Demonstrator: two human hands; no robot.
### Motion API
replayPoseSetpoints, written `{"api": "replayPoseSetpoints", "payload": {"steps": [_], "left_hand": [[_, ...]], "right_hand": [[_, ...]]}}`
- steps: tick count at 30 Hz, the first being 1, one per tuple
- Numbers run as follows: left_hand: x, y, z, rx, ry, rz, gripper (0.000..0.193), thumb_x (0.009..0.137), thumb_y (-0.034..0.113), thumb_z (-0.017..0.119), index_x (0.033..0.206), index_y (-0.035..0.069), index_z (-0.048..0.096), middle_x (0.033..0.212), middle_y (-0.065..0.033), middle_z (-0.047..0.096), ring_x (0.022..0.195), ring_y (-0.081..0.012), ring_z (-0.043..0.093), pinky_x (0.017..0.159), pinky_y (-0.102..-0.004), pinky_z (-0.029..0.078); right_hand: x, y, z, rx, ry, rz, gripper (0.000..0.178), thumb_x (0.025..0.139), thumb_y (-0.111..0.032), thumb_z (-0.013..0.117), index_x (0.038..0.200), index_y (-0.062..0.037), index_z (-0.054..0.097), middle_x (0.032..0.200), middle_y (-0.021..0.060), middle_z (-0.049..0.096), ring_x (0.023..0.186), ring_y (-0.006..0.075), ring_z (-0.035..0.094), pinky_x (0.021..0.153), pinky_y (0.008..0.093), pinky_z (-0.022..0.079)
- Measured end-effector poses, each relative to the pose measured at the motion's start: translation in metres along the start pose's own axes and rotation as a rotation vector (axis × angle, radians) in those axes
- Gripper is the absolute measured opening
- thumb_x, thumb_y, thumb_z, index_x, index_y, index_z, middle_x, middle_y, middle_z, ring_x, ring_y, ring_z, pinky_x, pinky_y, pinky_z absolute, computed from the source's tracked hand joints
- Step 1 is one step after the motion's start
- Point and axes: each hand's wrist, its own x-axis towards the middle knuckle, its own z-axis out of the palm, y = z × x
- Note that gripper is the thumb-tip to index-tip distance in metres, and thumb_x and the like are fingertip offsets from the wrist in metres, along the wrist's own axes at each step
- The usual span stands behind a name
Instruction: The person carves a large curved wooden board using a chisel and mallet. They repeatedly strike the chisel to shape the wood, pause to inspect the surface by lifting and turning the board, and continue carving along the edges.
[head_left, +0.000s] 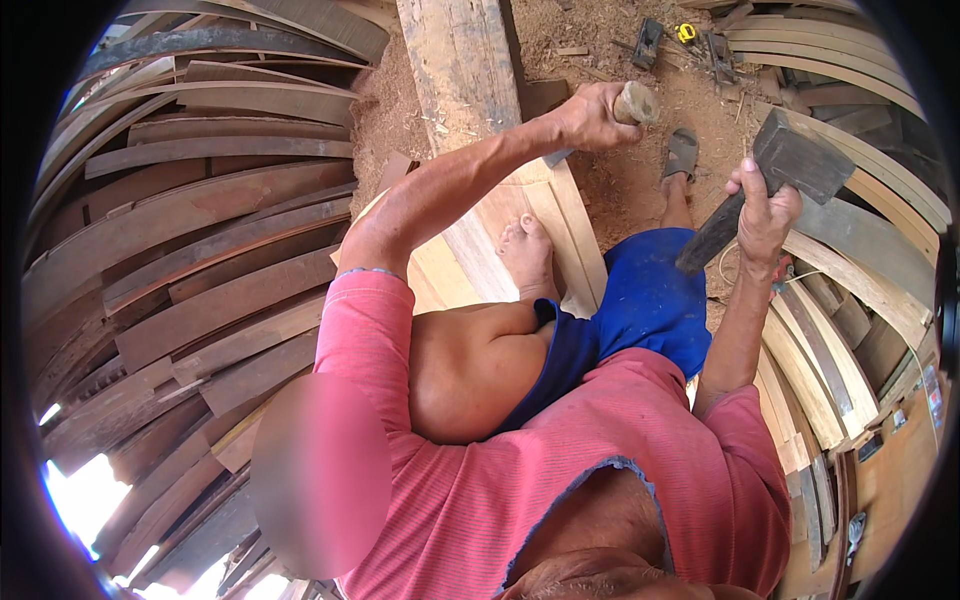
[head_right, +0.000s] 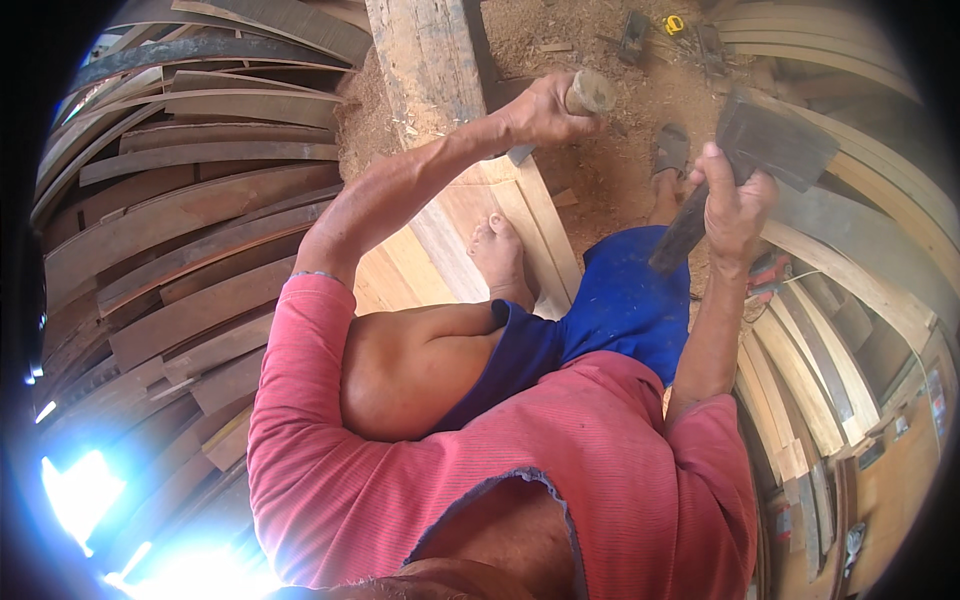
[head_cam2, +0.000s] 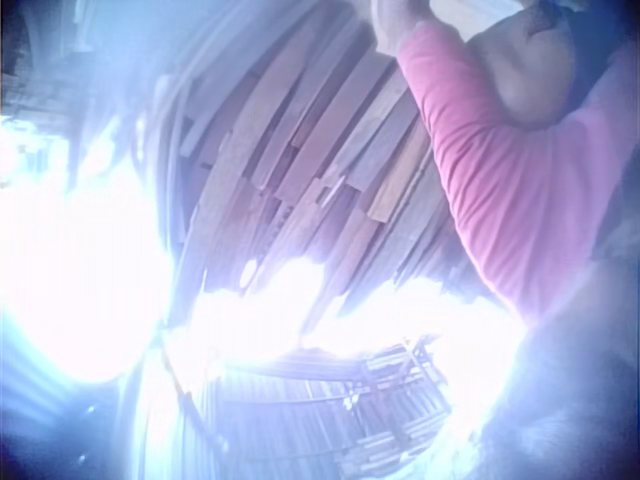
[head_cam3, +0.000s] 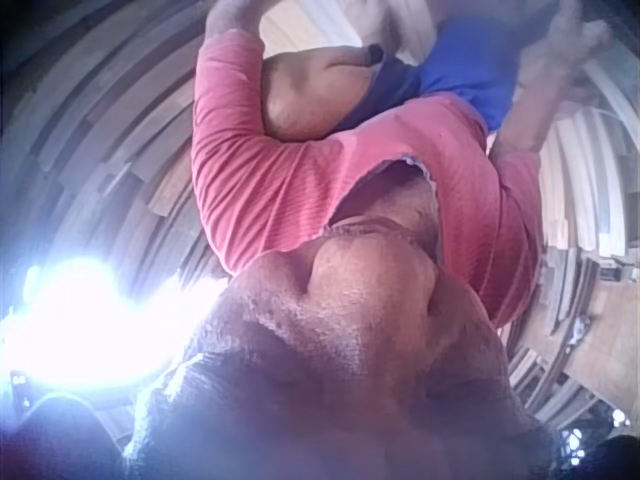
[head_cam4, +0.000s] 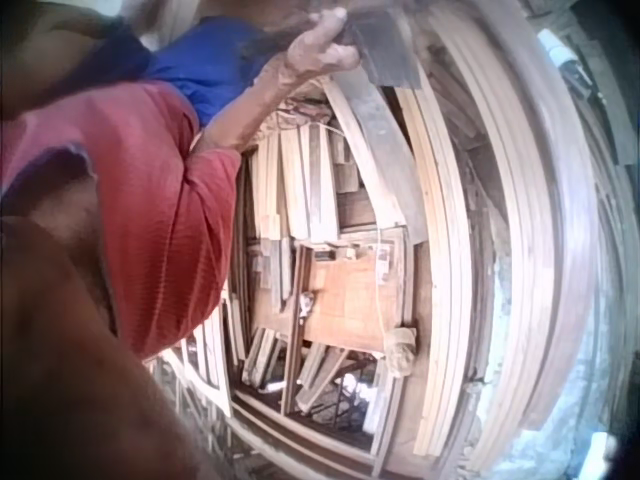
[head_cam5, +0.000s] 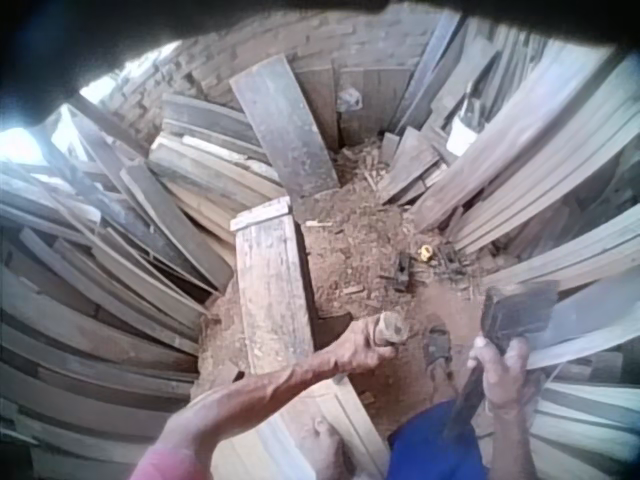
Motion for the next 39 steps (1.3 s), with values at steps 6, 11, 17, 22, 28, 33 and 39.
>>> {"api": "replayPoseSetpoints", "payload": {"steps": [6, 11, 17, 22, 28, 33, 39], "left_hand": [[-0.018, 0.002, 0.014, 0.092, -0.106, 0.107, 0.044, 0.078, 0.021, 0.079, 0.117, 0.006, 0.067, 0.103, -0.0137, 0.076, 0.096, -0.0259, 0.074, 0.087, -0.0381, 0.057], [-0.017, -0.001, 0.005, 0.051, -0.07, 0.117, 0.043, 0.079, 0.022, 0.079, 0.116, 0.006, 0.067, 0.102, -0.0138, 0.075, 0.096, -0.0271, 0.073, 0.087, -0.0385, 0.057], [-0.01, -0.004, 0.005, 0.028, -0.055, 0.094, 0.044, 0.08, 0.024, 0.08, 0.119, 0.006, 0.067, 0.105, -0.0126, 0.075, 0.098, -0.0232, 0.071, 0.088, -0.0376, 0.056], [-0.01, -0.006, 0.002, 0.051, -0.059, 0.048, 0.044, 0.081, 0.024, 0.079, 0.119, 0.007, 0.067, 0.104, -0.0129, 0.074, 0.096, -0.0229, 0.07, 0.088, -0.0389, 0.056], [-0.02, -0.018, 0.005, 0.121, -0.055, 0.048, 0.044, 0.081, 0.023, 0.08, 0.12, 0.007, 0.067, 0.105, -0.0129, 0.075, 0.096, -0.0232, 0.07, 0.088, -0.0386, 0.056], [-0.022, -0.011, -0.003, 0.045, 0.019, 0.018, 0.041, 0.083, 0.023, 0.079, 0.118, 0.007, 0.067, 0.102, -0.009, 0.075, 0.094, -0.0182, 0.07, 0.087, -0.0355, 0.057], [-0.015, 0.008, -0.007, 0.054, 0.042, -0.022, 0.041, 0.083, 0.023, 0.079, 0.118, 0.007, 0.066, 0.103, -0.0093, 0.075, 0.096, -0.0181, 0.07, 0.089, -0.035, 0.056]], "right_hand": [[-0.005, -0.006, -0.001, -0.06, 0.038, -0.069, 0.014, 0.095, -0.012, 0.07, 0.093, 0.0011, 0.069, 0.078, 0.0044, 0.068, 0.068, 0.0115, 0.064, 0.065, 0.0272, 0.05], [-0.009, 0.001, 0.001, -0.241, -0.021, -0.04, 0.011, 0.095, -0.009, 0.07, 0.094, 0.0017, 0.072, 0.086, 0.0078, 0.071, 0.075, 0.012, 0.066, 0.069, 0.0304, 0.053], [-0.009, 0.036, 0.024, -0.582, -0.258, -0.041, 0.015, 0.091, -0.009, 0.071, 0.101, 0.0028, 0.073, 0.092, 0.0058, 0.075, 0.075, 0.0119, 0.067, 0.066, 0.0298, 0.052], [-0.013, 0.023, 0.027, -0.262, -0.065, 0.1, 0.022, 0.087, -0.014, 0.072, 0.102, 0.0014, 0.075, 0.094, 0.0072, 0.077, 0.078, 0.0193, 0.069, 0.075, 0.0342, 0.055], [-0.007, 0.043, 0.035, -0.49, -0.311, -0.039, 0.019, 0.09, -0.016, 0.074, 0.097, 0.0023, 0.074, 0.084, 0.0029, 0.073, 0.072, 0.0152, 0.066, 0.068, 0.0323, 0.053], [-0.018, 0.034, 0.036, -0.262, -0.14, 0.085, 0.013, 0.092, -0.012, 0.074, 0.095, 0.0005, 0.073, 0.081, 0.0016, 0.07, 0.066, 0.0104, 0.063, 0.061, 0.0287, 0.052], [-0.007, 0.009, 0.022, -0.239, -0.037, 0.025, 0.011, 0.094, -0.012, 0.074, 0.091, -0.0022, 0.07, 0.076, 0.0001, 0.067, 0.061, 0.0085, 0.062, 0.056, 0.0252, 0.05]]}}
